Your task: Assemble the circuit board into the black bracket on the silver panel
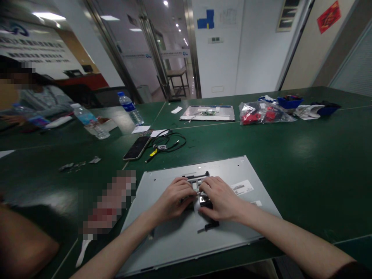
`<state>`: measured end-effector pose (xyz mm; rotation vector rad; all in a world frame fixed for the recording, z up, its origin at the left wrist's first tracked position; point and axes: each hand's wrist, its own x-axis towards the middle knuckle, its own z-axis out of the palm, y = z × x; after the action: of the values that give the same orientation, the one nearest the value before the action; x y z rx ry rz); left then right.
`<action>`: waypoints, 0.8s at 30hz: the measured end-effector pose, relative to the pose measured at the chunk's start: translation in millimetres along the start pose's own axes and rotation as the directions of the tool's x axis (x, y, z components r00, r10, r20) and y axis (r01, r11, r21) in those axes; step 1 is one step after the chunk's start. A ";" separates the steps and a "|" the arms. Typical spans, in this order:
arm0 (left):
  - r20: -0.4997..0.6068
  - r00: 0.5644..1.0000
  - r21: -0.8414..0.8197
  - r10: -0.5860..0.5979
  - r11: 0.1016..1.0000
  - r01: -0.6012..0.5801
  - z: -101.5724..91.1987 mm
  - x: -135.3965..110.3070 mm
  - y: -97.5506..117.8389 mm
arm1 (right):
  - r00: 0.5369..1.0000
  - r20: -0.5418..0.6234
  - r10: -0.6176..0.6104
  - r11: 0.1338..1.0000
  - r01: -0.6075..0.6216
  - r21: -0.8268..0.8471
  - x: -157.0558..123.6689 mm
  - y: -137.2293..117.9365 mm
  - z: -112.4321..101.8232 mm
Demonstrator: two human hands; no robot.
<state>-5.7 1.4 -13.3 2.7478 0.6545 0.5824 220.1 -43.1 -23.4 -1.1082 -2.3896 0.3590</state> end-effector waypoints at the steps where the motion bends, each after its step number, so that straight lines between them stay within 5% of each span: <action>1: 0.000 1.000 0.002 0.004 1.000 -0.004 0.1 0.1 0.0 | 1.000 -0.002 0.005 1.000 -0.005 0.000 0.0 0.4 0.7; 24: 0.090 0.995 0.095 0.032 0.995 -0.041 -10.0 0.6 10.1 | 0.999 -0.036 0.000 1.000 0.000 0.022 0.6 0.8 5.2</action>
<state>-5.8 -5.5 -0.9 2.8620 0.6286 0.4447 217.5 -42.3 -27.9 -1.0958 -2.3490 0.3618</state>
